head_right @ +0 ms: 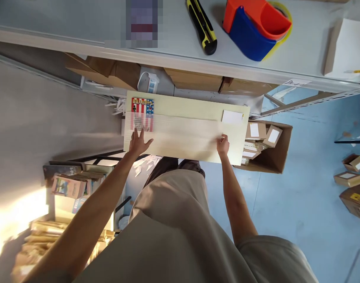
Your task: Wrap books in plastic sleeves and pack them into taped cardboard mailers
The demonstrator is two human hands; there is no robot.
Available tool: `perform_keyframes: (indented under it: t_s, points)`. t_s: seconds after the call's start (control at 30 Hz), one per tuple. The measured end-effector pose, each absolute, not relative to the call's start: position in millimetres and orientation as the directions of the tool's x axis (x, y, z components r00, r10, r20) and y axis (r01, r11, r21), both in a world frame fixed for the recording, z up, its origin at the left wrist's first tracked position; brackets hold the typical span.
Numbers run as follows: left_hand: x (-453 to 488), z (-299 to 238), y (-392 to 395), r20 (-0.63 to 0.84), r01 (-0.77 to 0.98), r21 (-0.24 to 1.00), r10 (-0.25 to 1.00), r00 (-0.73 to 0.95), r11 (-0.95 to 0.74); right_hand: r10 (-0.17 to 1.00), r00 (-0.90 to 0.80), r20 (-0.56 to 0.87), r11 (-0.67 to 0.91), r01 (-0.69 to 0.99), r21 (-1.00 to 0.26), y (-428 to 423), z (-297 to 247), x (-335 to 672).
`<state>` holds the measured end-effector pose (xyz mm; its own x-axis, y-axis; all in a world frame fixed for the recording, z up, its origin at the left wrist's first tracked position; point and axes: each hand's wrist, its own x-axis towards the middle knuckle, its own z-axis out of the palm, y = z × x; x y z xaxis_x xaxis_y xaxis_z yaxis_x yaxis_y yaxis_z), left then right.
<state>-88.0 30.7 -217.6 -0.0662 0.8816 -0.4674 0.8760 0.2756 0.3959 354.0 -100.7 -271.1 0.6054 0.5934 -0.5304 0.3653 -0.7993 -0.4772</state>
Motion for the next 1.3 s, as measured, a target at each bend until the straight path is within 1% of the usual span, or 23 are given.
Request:
perform_keyframes:
  t_s: [0.07, 0.17, 0.27, 0.33, 0.4, 0.47, 0.53, 0.6, 0.67, 0.73, 0.9, 1.0, 1.1, 1.17, 1.23, 1.3]
  points:
    - [-103.8, -224.5, 26.4, -0.525, 0.922, 0.345, 0.851, 0.034, 0.176, 0.576, 0.65, -0.495, -0.806, 0.352, -0.476, -102.7, -278.0, 347.0]
    - [-112.0, -237.4, 19.2, -0.591, 0.961, 0.274, 0.795, 0.139, 0.036, 0.562, 0.736, -0.378, -0.799, 0.365, -0.478, -105.3, -282.1, 336.7]
    - [-114.1, -252.7, 13.2, -0.594, 0.968, 0.252, 0.788, 0.161, -0.008, 0.619, 0.74, -0.261, -0.747, 0.454, -0.485, -104.2, -279.1, 321.3]
    - [-117.2, -261.6, 10.6, -0.572, 0.967, 0.254, 0.802, 0.174, -0.028, 0.691, 0.677, -0.253, -0.688, 0.507, -0.519, -96.8, -275.1, 301.9]
    - [-123.5, -268.0, 10.4, -0.543, 0.961, 0.27, 0.816, 0.2, -0.056, 0.764, 0.572, -0.298, -0.619, 0.52, -0.589, -82.0, -272.0, 270.2]
    - [-132.2, -271.5, 13.2, -0.517, 0.953, 0.285, 0.821, 0.242, -0.102, 0.815, 0.438, -0.378, -0.567, 0.475, -0.673, -60.4, -271.3, 225.2]
    - [-141.7, -272.2, 19.1, -0.495, 0.942, 0.302, 0.82, 0.287, -0.148, 0.831, 0.296, -0.472, -0.555, 0.372, -0.744, -35.3, -273.8, 170.6]
    - [-150.3, -270.9, 27.1, -0.482, 0.928, 0.325, 0.813, 0.327, -0.18, 0.806, 0.181, -0.564, -0.592, 0.239, -0.77, -10.9, -279.0, 115.0]
    - [-156.8, -268.3, 35.5, -0.484, 0.916, 0.347, 0.798, 0.359, -0.201, 0.759, 0.089, -0.645, -0.651, 0.137, -0.747, 8.6, -285.7, 68.3]
    - [-161.0, -265.3, 42.6, -0.498, 0.907, 0.36, 0.777, 0.386, -0.219, 0.7, 0.051, -0.713, -0.714, 0.083, -0.695, 21.0, -292.6, 36.7]
    - [-166.8, -258.8, 55.5, -0.521, 0.888, 0.375, 0.731, 0.44, -0.266, 0.599, 0.124, -0.791, -0.801, 0.059, -0.596, 27.4, -305.4, 14.2]
    - [-171.2, -256.7, 72.6, -0.531, 0.872, 0.414, 0.709, 0.463, -0.259, 0.554, 0.17, -0.815, -0.831, 0.048, -0.554, 25.9, -309.0, 14.4]
    - [-174.9, -256.9, 105.9, -0.565, 0.86, 0.476, 0.686, 0.459, -0.184, 0.517, 0.189, -0.835, -0.854, 0.041, -0.519, 24.5, -310.4, 14.5]
    - [-174.4, -258.5, 134.7, -0.566, 0.88, 0.468, 0.738, 0.367, -0.079, 0.489, 0.188, -0.852, -0.87, 0.033, -0.492, 23.7, -310.8, 14.9]
    - [-170.0, -261.4, 164.1, -0.521, 0.9, 0.433, 0.828, 0.209, 0.045, 0.464, 0.18, -0.868, -0.883, 0.018, -0.468, 23.3, -311.0, 16.0]
    - [-162.3, -265.4, 190.5, -0.474, 0.901, 0.403, 0.879, 0.056, 0.16, 0.446, 0.167, -0.879, -0.892, -0.001, -0.452, 23.4, -311.0, 17.5]
